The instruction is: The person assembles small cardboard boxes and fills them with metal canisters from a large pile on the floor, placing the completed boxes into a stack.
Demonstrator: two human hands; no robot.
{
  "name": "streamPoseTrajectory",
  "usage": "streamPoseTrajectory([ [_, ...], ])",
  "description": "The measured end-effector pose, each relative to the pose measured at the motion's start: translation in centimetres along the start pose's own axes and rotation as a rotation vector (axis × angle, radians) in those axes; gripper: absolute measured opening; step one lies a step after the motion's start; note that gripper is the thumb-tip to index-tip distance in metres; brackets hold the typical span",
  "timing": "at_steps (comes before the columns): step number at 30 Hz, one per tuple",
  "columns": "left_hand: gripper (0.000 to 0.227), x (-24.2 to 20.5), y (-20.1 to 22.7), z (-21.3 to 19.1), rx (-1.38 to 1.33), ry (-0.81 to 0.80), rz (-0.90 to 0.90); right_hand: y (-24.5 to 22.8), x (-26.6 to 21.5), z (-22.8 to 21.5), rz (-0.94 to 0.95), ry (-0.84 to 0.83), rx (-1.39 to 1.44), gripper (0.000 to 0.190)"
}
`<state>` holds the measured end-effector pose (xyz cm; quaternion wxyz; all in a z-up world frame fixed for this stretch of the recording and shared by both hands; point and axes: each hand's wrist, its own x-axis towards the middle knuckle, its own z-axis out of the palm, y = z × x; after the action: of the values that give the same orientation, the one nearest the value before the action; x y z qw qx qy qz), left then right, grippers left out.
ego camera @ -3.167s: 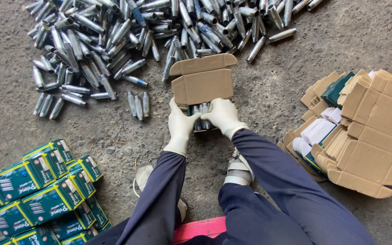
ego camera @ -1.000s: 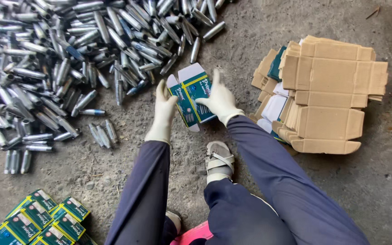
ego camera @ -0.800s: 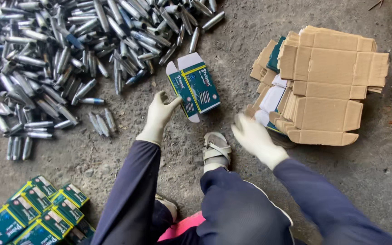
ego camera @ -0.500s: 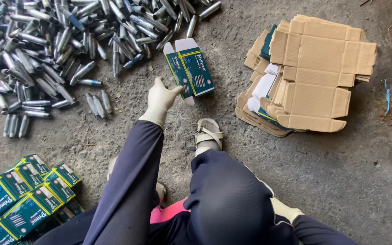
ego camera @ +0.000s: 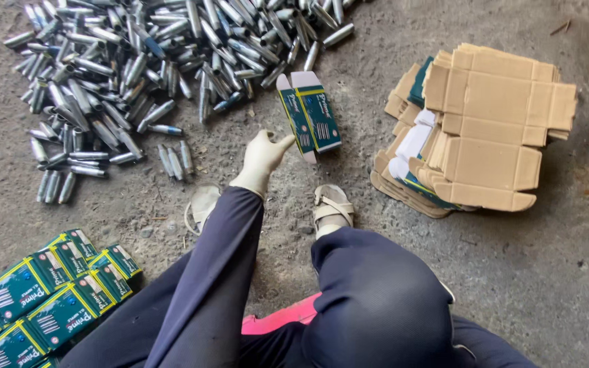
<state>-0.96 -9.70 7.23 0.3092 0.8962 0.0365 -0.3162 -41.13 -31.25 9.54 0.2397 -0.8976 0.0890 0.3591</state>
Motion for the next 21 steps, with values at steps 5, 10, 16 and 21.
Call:
streamPoseTrajectory([
  [5,0.088,3.0,-3.9,2.7,-0.01,-0.06,-0.06,2.6,0.8,-2.8,0.029,-0.037,-0.054,0.045],
  [10,0.08,2.1,-5.9,4.7,-0.07,-0.135,-0.077,4.1,8.9,-12.6,0.045,-0.07,-0.083,0.049],
  [16,0.077,-1.9,-2.5,6.3,-0.087,-0.265,-0.028,-0.7,22.0,-29.0,-0.03,0.179,-0.199,0.059],
  [21,0.083,-2.3,-0.5,8.7,-0.302,-0.32,-0.069,-7.0,32.6,-33.2,-0.21,0.233,-0.288,0.086],
])
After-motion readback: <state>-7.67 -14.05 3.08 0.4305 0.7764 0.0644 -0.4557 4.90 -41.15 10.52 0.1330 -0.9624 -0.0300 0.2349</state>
